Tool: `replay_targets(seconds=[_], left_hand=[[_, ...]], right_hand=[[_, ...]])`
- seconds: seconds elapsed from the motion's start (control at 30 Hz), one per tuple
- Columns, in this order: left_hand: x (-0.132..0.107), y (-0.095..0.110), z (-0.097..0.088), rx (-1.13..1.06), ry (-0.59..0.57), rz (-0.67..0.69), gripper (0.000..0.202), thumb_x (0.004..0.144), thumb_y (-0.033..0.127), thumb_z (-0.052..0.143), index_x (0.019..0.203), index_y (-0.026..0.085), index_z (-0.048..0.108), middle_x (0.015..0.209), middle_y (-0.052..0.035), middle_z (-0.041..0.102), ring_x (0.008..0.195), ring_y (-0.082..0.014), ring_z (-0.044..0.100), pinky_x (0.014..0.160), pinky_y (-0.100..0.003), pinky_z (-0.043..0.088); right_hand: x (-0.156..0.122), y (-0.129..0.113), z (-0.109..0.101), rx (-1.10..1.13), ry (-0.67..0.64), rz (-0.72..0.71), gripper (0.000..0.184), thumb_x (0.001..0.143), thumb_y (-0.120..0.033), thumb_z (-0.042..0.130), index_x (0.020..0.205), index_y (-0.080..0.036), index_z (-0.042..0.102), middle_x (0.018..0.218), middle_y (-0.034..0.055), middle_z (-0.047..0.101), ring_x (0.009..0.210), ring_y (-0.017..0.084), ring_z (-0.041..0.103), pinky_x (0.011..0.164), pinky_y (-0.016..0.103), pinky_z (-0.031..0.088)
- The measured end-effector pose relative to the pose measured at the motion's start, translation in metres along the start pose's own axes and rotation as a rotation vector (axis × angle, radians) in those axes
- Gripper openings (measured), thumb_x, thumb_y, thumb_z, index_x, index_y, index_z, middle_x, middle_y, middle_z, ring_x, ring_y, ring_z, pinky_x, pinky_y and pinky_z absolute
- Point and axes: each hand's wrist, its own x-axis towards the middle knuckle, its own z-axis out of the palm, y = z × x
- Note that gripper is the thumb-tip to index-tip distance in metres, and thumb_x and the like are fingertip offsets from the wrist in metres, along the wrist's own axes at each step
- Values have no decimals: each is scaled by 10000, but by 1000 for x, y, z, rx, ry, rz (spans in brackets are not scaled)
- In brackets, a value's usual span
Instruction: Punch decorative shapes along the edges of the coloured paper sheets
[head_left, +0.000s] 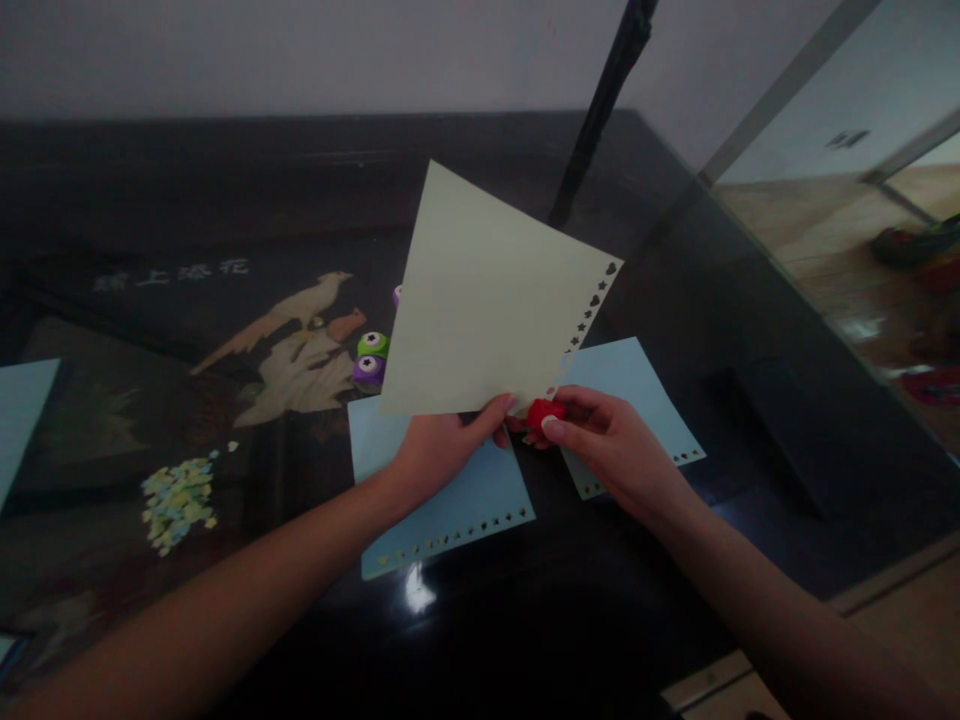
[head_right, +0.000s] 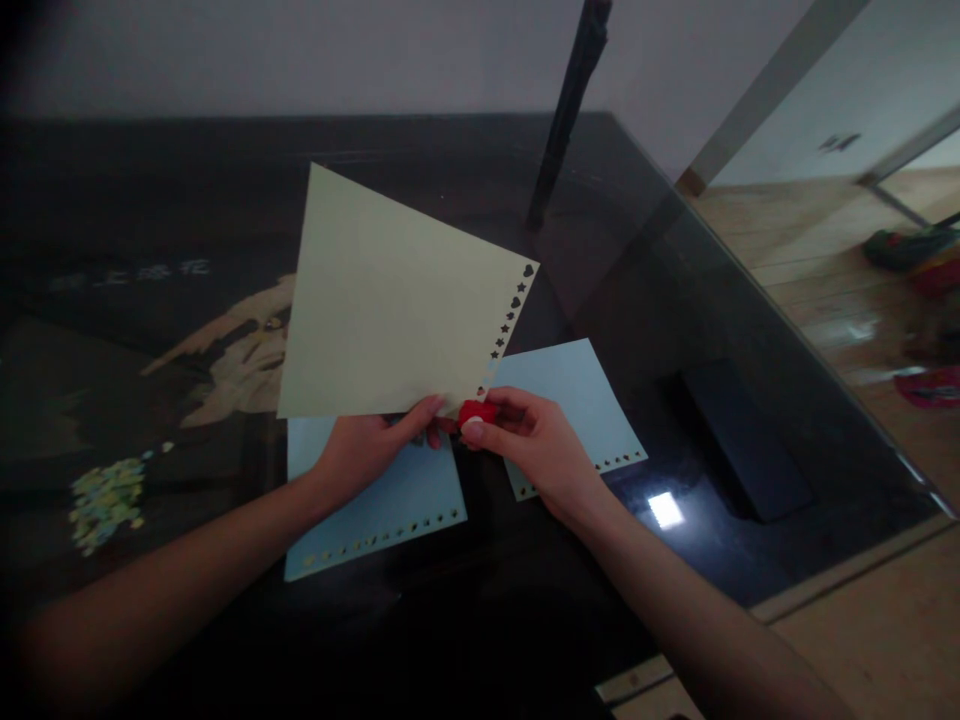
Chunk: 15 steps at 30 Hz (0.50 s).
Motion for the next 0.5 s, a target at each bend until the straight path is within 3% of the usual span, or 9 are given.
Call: replay_targets(seconds=[0.13, 0.5], left_hand=[[0, 1, 0, 7, -17, -25, 428, 895, 373, 476, 509, 231, 594, 584, 4, 679, 683, -167, 644, 912, -345, 445], [0, 1, 0, 5, -14, -17, 429, 894, 368, 475, 502, 231, 583, 580, 12, 674, 691, -167, 646, 994, -355, 391]], right_hand=[[1, 0, 0, -20, 5, -12, 222, 648, -279, 789, 831, -209, 685, 792, 9, 720, 684, 132, 654, 740, 325, 533], [0, 0, 1, -42, 17, -13, 185, 659, -263, 772, 800, -205, 668, 760, 1, 710, 657, 126, 647, 728, 318, 541]])
